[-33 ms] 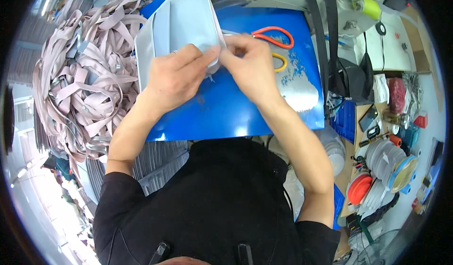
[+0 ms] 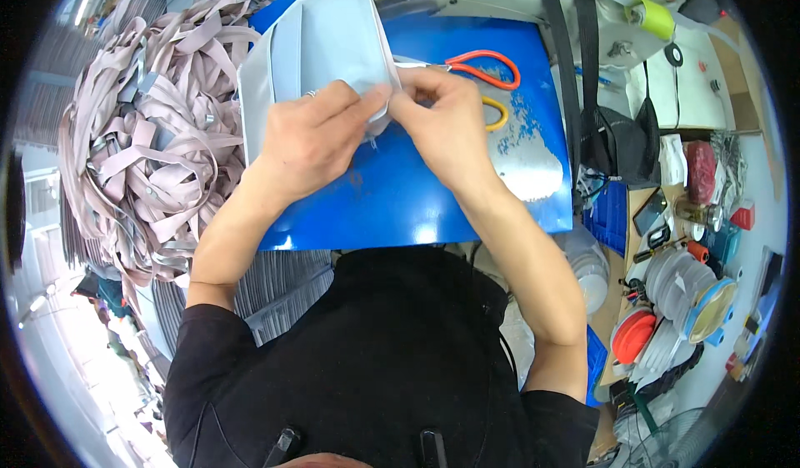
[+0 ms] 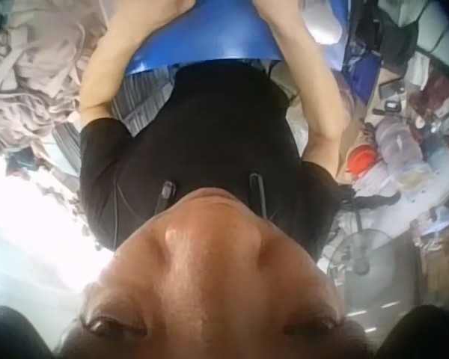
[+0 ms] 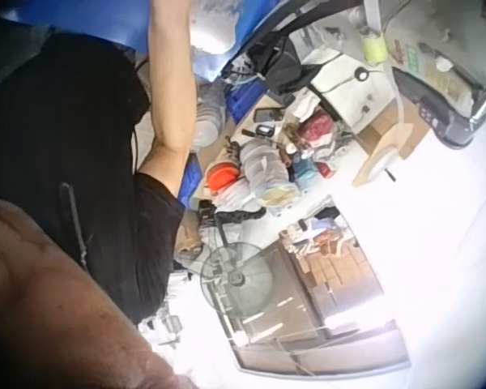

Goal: The person sews the edges of light-colored fabric pouches using a sewing machine. They repeatedly pick up pouches from a pile, align the edges under the machine's presser foot, and sew along the perimeter. After sewing, they trim excess threads with scissors and place the finished pouches into a stack.

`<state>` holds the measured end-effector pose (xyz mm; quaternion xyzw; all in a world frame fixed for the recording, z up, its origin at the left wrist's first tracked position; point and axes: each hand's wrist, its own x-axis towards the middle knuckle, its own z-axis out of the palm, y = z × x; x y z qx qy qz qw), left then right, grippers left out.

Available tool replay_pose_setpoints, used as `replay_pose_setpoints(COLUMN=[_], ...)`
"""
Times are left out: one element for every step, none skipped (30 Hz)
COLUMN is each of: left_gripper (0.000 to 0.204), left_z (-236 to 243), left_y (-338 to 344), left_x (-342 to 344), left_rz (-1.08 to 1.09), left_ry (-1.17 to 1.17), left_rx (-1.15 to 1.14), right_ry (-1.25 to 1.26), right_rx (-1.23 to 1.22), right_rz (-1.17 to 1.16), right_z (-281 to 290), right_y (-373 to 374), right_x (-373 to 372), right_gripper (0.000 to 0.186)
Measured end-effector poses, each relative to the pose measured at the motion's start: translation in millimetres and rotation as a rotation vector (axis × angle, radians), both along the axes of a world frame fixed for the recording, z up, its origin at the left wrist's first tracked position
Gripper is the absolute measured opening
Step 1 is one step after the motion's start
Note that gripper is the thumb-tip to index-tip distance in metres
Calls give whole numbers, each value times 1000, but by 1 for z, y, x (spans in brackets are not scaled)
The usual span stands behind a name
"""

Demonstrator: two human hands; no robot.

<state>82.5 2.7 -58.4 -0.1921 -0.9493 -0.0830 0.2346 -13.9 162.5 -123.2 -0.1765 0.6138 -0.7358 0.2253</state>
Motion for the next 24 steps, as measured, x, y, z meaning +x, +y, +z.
replay_pose_setpoints(left_gripper=[41, 40, 39, 38, 37, 37, 36, 35, 34, 34, 33, 32, 32, 32, 32, 33, 33, 34, 36, 39, 41, 45, 50, 54], left_z=[3, 5, 7, 7, 7, 7, 9, 11, 13, 14, 14, 14, 13, 12, 12, 12, 13, 13, 13, 14, 15, 16, 16, 17], left_y=[0, -1, -1, -4, -7, -10, -14, -17, -20, -24, -28, -33, -37, -42, -46, -49, -52, -54, -55, -57, -60, -64, -69, -74], left_x=[-1, -2, -2, -7, -12, -17, -22, -27, -32, -37, -42, -48, -53, -60, -64, -69, -75, -78, -80, -81, -82, -82, -81, -77], left_rz=[-2, -4, 15, 20, 24, 28, 40, 51, 62, 55, 48, 33, 27, 20, 21, 30, 39, 45, 68, 90, 115, 122, 129, 136], left_ry=[-10, -20, -26, -24, -23, -24, -31, -38, -44, -42, -41, -40, -34, -29, -26, -23, -21, -20, -13, -8, 1, 33, 65, 97], left_rx=[11, 23, 11, 11, 10, 11, 3, -4, -13, -4, 6, 14, 17, 19, 22, 17, 14, 13, -2, -16, -32, -62, -92, -121], right_ry=[-107, -148, -190, -233, -224, -230, -236, -242, -242, -242, -242, -255, -268, -282, -274, -267, -259, -271, -283, -295, -302, -310, -318, -303], right_rx=[-74, -99, -126, -153, -155, -177, -199, -221, -226, -230, -234, -246, -258, -270, -245, -220, -194, -213, -232, -250, -251, -252, -253, -235], right_rz=[-4, -8, -12, -16, -24, -26, -29, -32, -28, -23, -18, -34, -49, -65, -57, -51, -44, -79, -114, -149, -162, -175, -188, -200], right_z=[2, 6, 11, 13, 9, 8, 8, 8, 7, 7, 8, 9, 11, 13, 12, 11, 10, 11, 12, 14, 17, 20, 22, 23], right_y=[0, -1, -3, -5, -9, -13, -17, -20, -24, -28, -31, -36, -41, -45, -49, -52, -56, -59, -64, -67, -70, -72, -74, -75], right_x=[4, 7, 10, 9, 6, 4, 1, -2, -6, -10, -15, -18, -21, -25, -29, -34, -39, -42, -44, -45, -46, -46, -46, -46], right_gripper=[30, 28, 27, 26, 23, 22, 21, 20, 20, 20, 19, 19, 19, 19, 20, 21, 22, 22, 22, 22, 22, 22, 23, 23])
